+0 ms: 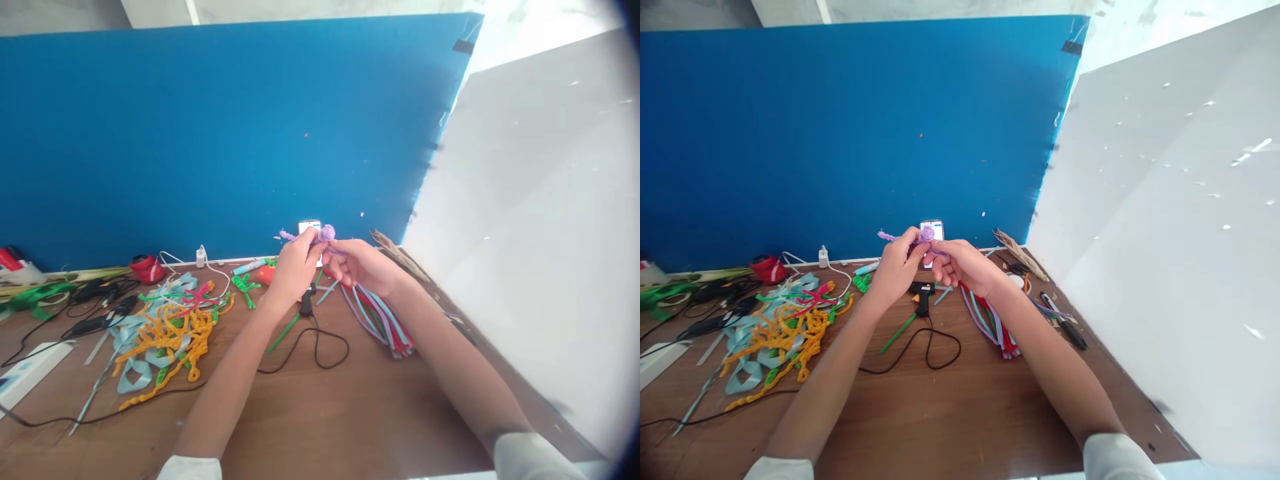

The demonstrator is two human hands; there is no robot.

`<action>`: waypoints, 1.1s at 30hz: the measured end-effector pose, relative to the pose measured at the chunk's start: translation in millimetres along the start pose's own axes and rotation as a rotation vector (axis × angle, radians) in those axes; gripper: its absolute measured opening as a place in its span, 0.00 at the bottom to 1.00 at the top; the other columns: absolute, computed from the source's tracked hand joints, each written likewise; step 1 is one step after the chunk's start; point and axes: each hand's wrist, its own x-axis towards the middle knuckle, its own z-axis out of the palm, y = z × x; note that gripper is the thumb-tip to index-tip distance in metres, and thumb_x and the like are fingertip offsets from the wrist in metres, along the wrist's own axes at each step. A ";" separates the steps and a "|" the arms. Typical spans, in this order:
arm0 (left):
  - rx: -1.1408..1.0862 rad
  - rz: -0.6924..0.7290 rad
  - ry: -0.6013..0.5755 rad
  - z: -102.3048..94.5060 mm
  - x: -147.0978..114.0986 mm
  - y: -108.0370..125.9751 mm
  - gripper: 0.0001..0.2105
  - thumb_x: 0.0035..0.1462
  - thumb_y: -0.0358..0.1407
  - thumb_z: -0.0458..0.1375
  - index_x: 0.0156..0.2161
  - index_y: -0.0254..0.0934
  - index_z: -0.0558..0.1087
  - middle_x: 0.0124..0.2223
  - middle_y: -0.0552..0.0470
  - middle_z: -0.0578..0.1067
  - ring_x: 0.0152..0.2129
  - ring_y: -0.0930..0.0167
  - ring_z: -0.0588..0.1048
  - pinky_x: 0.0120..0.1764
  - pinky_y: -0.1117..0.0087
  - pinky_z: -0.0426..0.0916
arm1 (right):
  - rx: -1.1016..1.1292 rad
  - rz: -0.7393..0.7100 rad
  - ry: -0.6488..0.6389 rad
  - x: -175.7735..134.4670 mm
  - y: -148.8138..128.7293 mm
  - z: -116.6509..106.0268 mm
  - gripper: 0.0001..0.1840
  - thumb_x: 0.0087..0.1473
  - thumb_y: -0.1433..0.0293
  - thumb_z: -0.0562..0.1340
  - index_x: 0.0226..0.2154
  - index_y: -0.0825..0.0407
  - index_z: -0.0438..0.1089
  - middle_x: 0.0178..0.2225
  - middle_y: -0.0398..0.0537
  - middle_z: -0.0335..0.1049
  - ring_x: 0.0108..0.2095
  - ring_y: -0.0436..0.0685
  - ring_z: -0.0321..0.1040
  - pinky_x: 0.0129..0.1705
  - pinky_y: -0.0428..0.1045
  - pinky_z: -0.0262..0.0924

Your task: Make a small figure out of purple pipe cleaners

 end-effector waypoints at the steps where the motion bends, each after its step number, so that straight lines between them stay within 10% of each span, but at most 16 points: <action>1: 0.006 0.028 0.010 -0.8 -0.4 0.7 0.08 0.67 0.37 0.51 0.36 0.39 0.66 0.30 0.55 0.72 0.27 0.71 0.69 0.32 0.70 0.57 | 0.092 0.024 -0.035 0.1 -0.1 -0.5 0.17 0.59 0.57 0.58 0.30 0.53 0.71 0.17 0.39 0.64 0.15 0.45 0.55 0.18 0.44 0.43; 13: -0.060 0.160 -0.017 -5.4 -0.4 -0.6 0.08 0.68 0.38 0.50 0.37 0.39 0.66 0.34 0.53 0.73 0.30 0.71 0.69 0.35 0.71 0.60 | -0.056 -0.221 0.055 -2.6 0.9 -6.3 0.15 0.51 0.58 0.68 0.27 0.53 0.73 0.16 0.37 0.61 0.18 0.45 0.51 0.21 0.45 0.43; 18: -0.047 0.142 -0.041 -7.3 -1.7 0.9 0.09 0.67 0.40 0.51 0.36 0.39 0.66 0.31 0.55 0.71 0.28 0.72 0.66 0.33 0.71 0.57 | -0.547 -0.371 0.127 -10.9 -5.8 -5.2 0.17 0.57 0.57 0.63 0.29 0.53 0.75 0.19 0.40 0.64 0.20 0.48 0.56 0.25 0.47 0.48; 23: -0.046 0.070 -0.039 0.2 -1.2 -2.7 0.10 0.67 0.40 0.51 0.35 0.39 0.65 0.29 0.56 0.71 0.26 0.72 0.67 0.31 0.70 0.56 | -1.258 -0.583 0.459 -14.7 -3.9 3.4 0.14 0.58 0.69 0.58 0.23 0.52 0.73 0.21 0.44 0.66 0.22 0.49 0.55 0.28 0.50 0.42; 33: -0.082 0.218 0.087 -10.1 -4.0 0.9 0.07 0.68 0.38 0.51 0.38 0.39 0.68 0.34 0.53 0.73 0.31 0.71 0.71 0.37 0.70 0.63 | 0.044 -0.098 -0.051 -10.8 -10.4 -1.8 0.21 0.60 0.53 0.58 0.30 0.53 0.71 0.16 0.39 0.62 0.15 0.46 0.53 0.18 0.45 0.44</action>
